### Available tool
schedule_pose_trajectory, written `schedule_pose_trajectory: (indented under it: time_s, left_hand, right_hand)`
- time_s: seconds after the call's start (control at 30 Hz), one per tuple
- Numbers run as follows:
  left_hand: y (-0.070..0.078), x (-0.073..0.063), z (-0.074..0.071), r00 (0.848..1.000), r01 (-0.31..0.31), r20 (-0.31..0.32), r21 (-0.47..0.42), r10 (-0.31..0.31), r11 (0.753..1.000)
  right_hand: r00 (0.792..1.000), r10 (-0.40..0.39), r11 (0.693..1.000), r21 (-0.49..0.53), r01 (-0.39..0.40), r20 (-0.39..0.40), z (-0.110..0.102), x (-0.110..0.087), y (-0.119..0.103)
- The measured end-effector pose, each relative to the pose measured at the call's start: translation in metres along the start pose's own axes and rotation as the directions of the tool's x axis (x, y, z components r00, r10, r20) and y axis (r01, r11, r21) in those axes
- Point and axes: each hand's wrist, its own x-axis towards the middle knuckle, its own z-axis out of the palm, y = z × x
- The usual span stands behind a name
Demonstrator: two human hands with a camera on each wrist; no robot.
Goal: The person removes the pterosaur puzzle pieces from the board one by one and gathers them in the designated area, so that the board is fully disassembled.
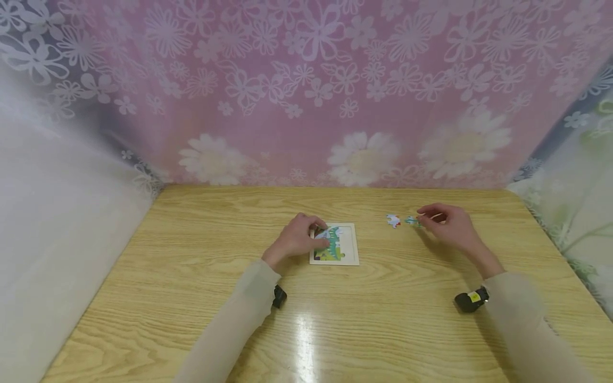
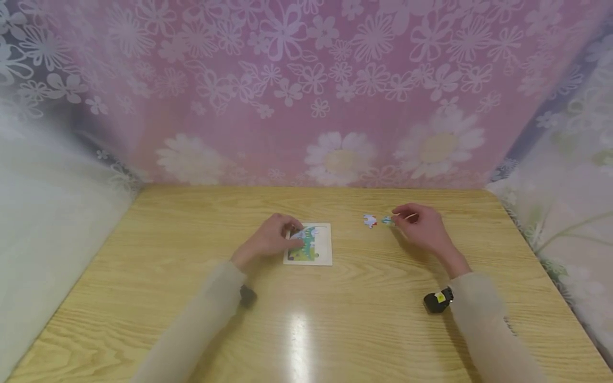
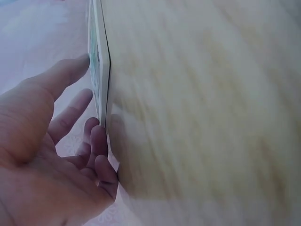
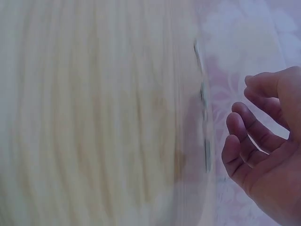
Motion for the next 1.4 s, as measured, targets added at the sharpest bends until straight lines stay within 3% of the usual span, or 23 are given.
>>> schedule_pose_trajectory:
  time_s: [0.2,0.57,1.13,1.4]
  left_hand:
    - [-0.002,0.003,0.002,0.999,0.028,0.018,0.048,-0.028,0.998]
    - [-0.004,0.004,-0.001,0.998,0.039,0.041,-0.031,-0.038,0.999]
    - [-0.002,0.005,-0.005,0.997,0.036,0.065,-0.051,-0.033,0.998]
    - [-0.002,0.005,-0.006,0.997,0.024,0.074,-0.041,-0.021,0.999]
  right_hand:
    - [1.000,-0.018,1.000,0.008,0.017,0.025,0.016,0.005,-0.016]
    - [0.989,-0.068,0.997,0.030,0.065,0.129,0.046,0.009,-0.050]
    - [0.966,-0.101,0.993,0.079,0.085,0.237,0.088,0.026,-0.085]
    - [0.948,-0.163,0.987,0.058,0.152,0.273,0.102,0.035,-0.092]
